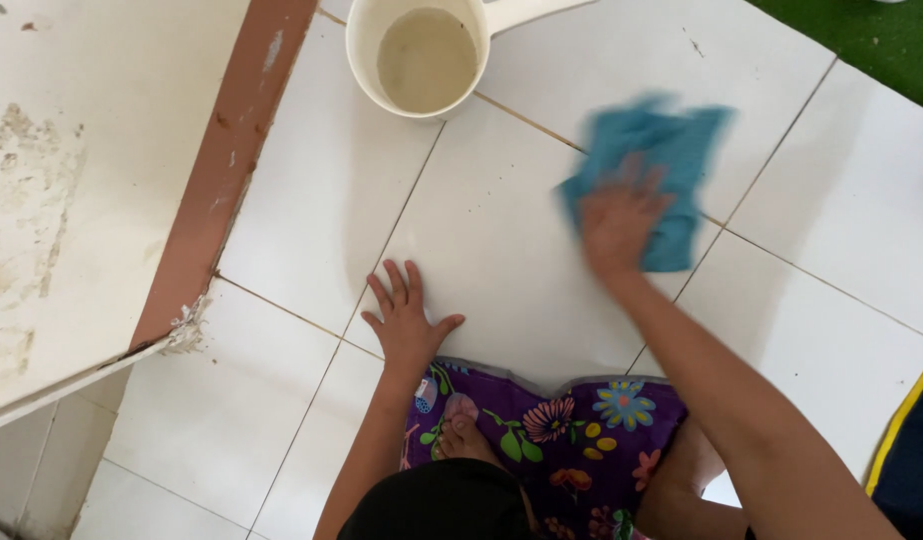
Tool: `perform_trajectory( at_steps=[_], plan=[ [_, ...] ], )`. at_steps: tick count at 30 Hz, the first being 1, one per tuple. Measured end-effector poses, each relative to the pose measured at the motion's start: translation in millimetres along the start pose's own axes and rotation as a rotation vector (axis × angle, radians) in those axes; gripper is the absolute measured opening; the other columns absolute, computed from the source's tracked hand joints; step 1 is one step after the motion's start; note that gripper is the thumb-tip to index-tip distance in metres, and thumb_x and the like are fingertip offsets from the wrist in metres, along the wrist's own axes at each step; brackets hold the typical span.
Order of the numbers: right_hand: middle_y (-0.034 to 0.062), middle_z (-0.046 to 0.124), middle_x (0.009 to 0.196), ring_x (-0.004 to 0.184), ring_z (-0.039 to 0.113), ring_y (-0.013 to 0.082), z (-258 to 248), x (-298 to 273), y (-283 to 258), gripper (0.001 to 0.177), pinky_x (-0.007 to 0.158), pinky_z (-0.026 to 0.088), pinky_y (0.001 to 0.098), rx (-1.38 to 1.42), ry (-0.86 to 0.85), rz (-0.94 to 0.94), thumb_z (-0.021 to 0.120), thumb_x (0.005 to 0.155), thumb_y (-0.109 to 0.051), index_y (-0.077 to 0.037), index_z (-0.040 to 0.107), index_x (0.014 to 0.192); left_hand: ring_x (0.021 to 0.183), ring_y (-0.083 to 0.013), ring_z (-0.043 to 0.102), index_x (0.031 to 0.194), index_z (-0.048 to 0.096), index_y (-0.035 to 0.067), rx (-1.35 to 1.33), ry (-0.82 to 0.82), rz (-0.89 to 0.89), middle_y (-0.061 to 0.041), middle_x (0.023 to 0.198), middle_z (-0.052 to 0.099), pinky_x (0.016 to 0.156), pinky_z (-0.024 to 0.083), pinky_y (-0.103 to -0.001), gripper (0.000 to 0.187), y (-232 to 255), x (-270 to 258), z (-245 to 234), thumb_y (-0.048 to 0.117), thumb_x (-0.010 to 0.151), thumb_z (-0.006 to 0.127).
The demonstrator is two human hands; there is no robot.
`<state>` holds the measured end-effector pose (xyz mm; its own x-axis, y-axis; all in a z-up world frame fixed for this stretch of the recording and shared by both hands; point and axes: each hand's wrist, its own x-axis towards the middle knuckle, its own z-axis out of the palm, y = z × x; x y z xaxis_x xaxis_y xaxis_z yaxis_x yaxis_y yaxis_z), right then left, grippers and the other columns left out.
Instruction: The person is cleaning the floor by dipping a cloth into a bucket of water, wringing it out, and wiping the tiles while kneeling on a mat.
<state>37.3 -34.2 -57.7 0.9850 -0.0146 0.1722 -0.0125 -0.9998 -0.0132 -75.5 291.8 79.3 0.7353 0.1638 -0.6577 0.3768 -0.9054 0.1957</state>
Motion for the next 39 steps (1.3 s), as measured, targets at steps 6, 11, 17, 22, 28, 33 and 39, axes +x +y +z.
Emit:
perform_trajectory(
  at_steps=[6,11,17,22,28,33,39],
  plan=[
    [0.0075,0.022,0.172,0.155,0.017,0.0483,-68.1,-85.1,-28.2,0.055,0.115,0.015,0.0746,0.352,-0.342,-0.779,0.049,0.099,-0.050,-0.030,0.049,0.150,0.157,-0.0453,-0.007,0.168,0.006,0.018,0.035,0.005,-0.003,-0.012,0.175,-0.005,0.113,0.018,-0.078,0.119,3.5,0.6,-0.6,0.064,0.082,0.073],
    [0.0039,0.027,0.166,0.151,0.026,0.0418,-52.7,-72.7,122.2,0.054,0.104,0.027,0.0693,0.184,-0.474,-1.038,0.052,0.091,-0.053,-0.038,0.049,0.143,0.157,-0.0453,-0.009,0.168,0.005,0.018,0.048,-0.009,-0.014,-0.012,0.175,-0.006,0.114,0.016,-0.078,0.121,3.9,2.4,-1.5,0.071,0.081,0.070],
    [0.0011,0.049,0.153,0.140,0.049,0.0383,-67.0,40.2,247.4,0.049,0.084,0.049,0.0657,-0.169,-0.588,-1.130,0.054,0.082,-0.061,-0.048,0.056,0.129,0.155,-0.0430,-0.023,0.166,-0.007,0.021,-0.040,0.016,0.007,-0.009,0.172,-0.021,0.112,0.008,-0.079,0.119,-8.0,11.6,14.7,0.072,0.085,0.064],
    [0.0397,0.060,0.136,0.116,0.054,0.0601,7.3,136.1,302.9,0.044,0.092,0.042,0.0647,0.288,-0.120,0.102,0.054,0.118,-0.016,0.011,0.054,0.152,0.156,-0.0439,-0.019,0.166,-0.007,0.022,0.043,0.090,0.062,-0.009,0.173,-0.018,0.109,0.015,-0.081,0.122,-17.8,15.1,27.3,0.076,0.083,0.065],
    [0.0337,0.069,0.129,0.133,0.051,0.0572,-3.9,97.4,42.6,0.042,0.102,0.029,0.0778,-0.065,-0.116,-0.194,0.056,0.108,-0.016,0.000,0.068,0.144,0.157,-0.0459,-0.013,0.168,0.006,0.017,-0.015,-0.021,-0.008,-0.012,0.175,-0.007,0.112,0.013,-0.080,0.120,5.4,1.0,-7.9,0.067,0.081,0.072],
    [0.0113,0.058,0.141,0.145,0.041,0.0480,-55.4,-30.5,-135.3,0.045,0.110,0.023,0.0750,0.396,-0.162,-0.723,0.049,0.098,-0.033,-0.023,0.064,0.139,0.157,-0.0467,-0.010,0.166,0.015,0.014,-0.012,0.000,0.008,-0.014,0.174,0.001,0.111,0.016,-0.081,0.118,-6.2,7.1,7.8,0.069,0.080,0.073],
    [0.0013,0.059,0.136,0.131,0.049,0.0337,-63.6,58.2,-105.7,0.032,0.109,0.033,0.0594,0.654,-0.128,-0.941,0.044,0.103,-0.040,-0.028,0.069,0.119,0.157,-0.0466,-0.009,0.167,0.013,0.014,-0.009,0.005,0.017,-0.014,0.174,-0.001,0.111,0.016,-0.082,0.117,-2.4,3.2,1.5,0.068,0.081,0.072]
  ],
)
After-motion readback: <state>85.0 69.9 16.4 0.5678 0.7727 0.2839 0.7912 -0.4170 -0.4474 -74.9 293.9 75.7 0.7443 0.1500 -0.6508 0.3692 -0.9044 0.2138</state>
